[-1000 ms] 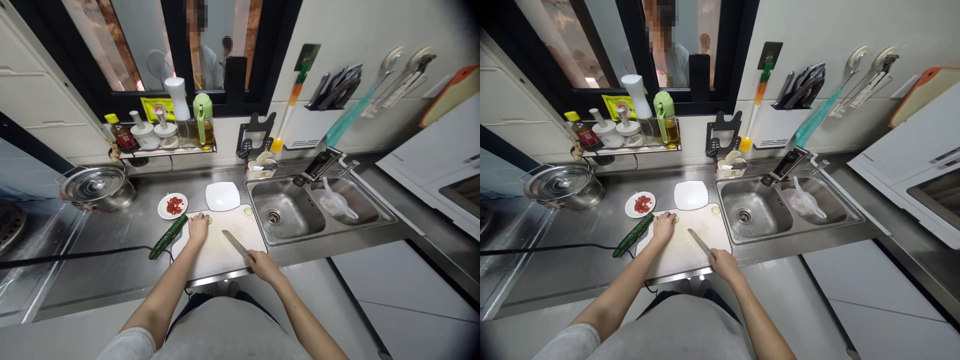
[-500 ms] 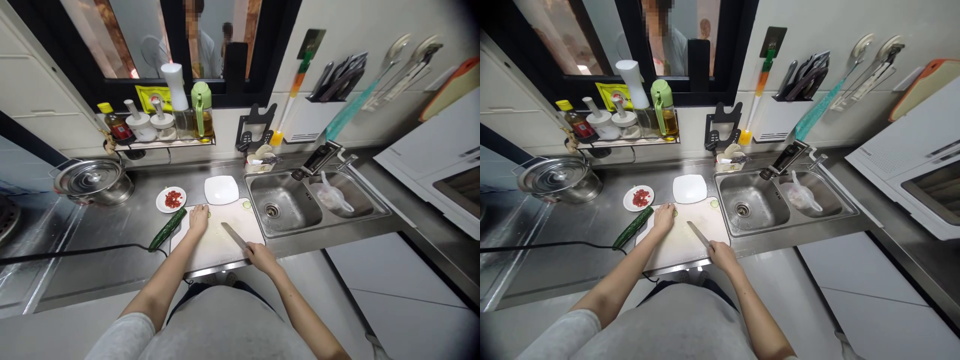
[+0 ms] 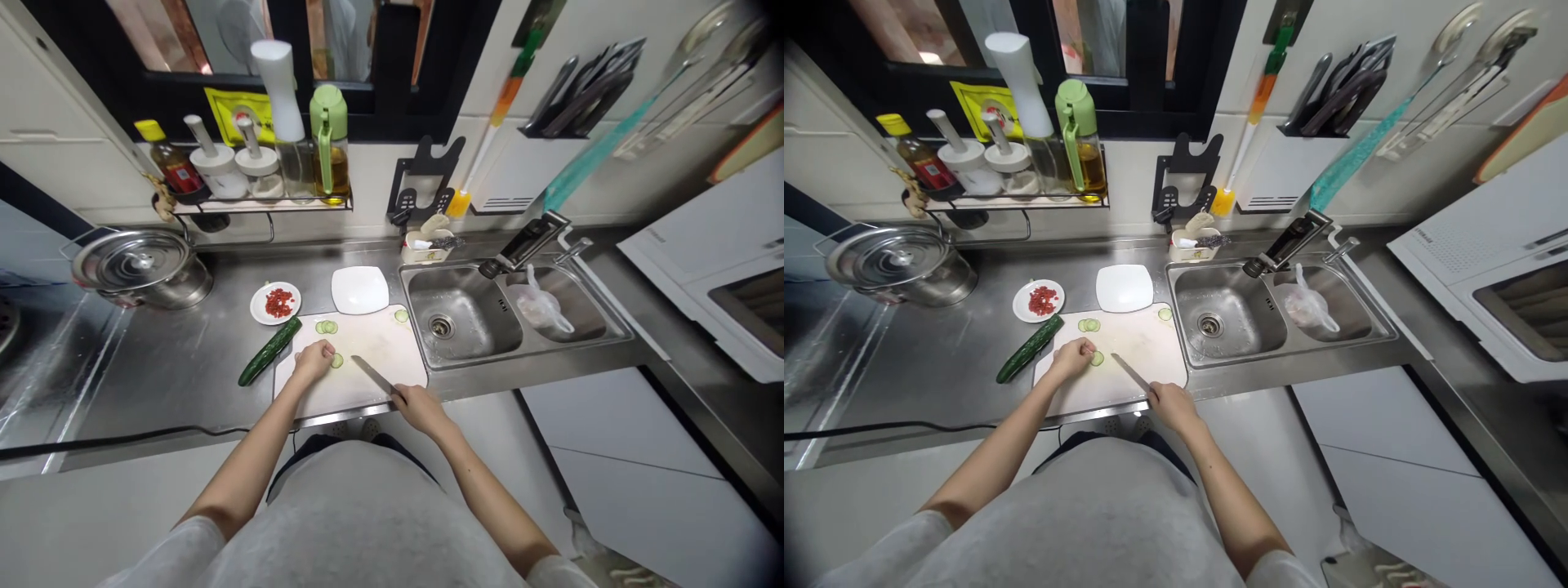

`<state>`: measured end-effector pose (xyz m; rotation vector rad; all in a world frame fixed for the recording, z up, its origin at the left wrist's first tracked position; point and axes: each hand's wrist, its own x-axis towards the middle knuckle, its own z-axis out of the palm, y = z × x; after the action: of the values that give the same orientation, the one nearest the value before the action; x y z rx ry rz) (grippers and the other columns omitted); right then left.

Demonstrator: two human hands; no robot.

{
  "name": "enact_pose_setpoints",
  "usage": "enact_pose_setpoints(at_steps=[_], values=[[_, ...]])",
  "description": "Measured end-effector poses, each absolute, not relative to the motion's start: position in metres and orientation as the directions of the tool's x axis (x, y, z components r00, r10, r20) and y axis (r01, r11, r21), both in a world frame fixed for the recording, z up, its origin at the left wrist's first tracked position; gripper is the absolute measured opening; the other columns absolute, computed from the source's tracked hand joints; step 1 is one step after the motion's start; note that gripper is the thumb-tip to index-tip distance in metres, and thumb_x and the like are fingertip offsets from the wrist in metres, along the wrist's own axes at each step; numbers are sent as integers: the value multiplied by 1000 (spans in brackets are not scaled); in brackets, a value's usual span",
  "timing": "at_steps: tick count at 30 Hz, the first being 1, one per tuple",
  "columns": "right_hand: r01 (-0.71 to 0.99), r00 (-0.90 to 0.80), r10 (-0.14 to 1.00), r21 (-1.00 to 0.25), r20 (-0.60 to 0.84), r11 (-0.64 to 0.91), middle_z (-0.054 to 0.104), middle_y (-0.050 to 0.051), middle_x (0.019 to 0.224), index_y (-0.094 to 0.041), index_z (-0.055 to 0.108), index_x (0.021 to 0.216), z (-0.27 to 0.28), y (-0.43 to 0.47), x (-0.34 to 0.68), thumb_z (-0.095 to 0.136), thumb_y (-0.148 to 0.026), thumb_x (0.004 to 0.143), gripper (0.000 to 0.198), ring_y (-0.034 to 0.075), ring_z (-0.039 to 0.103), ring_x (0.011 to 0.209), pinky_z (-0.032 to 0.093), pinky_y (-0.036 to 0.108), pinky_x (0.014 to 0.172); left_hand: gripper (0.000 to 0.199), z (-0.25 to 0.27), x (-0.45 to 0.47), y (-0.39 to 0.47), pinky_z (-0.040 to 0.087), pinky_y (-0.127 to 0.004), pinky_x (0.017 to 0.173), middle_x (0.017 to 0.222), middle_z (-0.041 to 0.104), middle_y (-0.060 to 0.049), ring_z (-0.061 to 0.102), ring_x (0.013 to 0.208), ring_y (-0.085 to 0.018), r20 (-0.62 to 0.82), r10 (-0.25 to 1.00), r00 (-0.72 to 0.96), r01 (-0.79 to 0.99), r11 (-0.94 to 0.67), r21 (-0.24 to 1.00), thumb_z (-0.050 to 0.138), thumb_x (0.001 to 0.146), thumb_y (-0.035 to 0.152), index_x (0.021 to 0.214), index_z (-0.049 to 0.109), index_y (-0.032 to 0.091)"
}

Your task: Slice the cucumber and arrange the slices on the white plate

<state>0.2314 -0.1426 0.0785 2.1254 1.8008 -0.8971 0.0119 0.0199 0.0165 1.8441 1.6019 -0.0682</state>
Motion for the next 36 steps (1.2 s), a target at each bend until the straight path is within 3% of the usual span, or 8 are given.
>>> enact_pose_setpoints(at_steps=[6, 36], values=[[965, 1, 814, -214, -582, -154, 70, 9, 99, -22, 64, 103, 81, -143, 221, 38, -34, 97, 29, 21, 64, 95, 36, 26, 71, 27, 13, 10, 11, 35, -41, 90, 99, 71, -4, 60, 102, -25, -401, 878, 260, 927, -110, 360, 50, 81, 22, 103, 65, 28], [982, -35, 772, -166, -635, -92, 69, 13, 103, -19, 61, 111, 73, -117, 199, 38, -25, 96, 29, 24, 65, 97, 41, 30, 73, 27, 7, 5, 8, 33, -41, 90, 101, 69, -2, 56, 106, -25, -382, 886, 263, 908, -94, 408, 55, 79, 22, 101, 67, 31]])
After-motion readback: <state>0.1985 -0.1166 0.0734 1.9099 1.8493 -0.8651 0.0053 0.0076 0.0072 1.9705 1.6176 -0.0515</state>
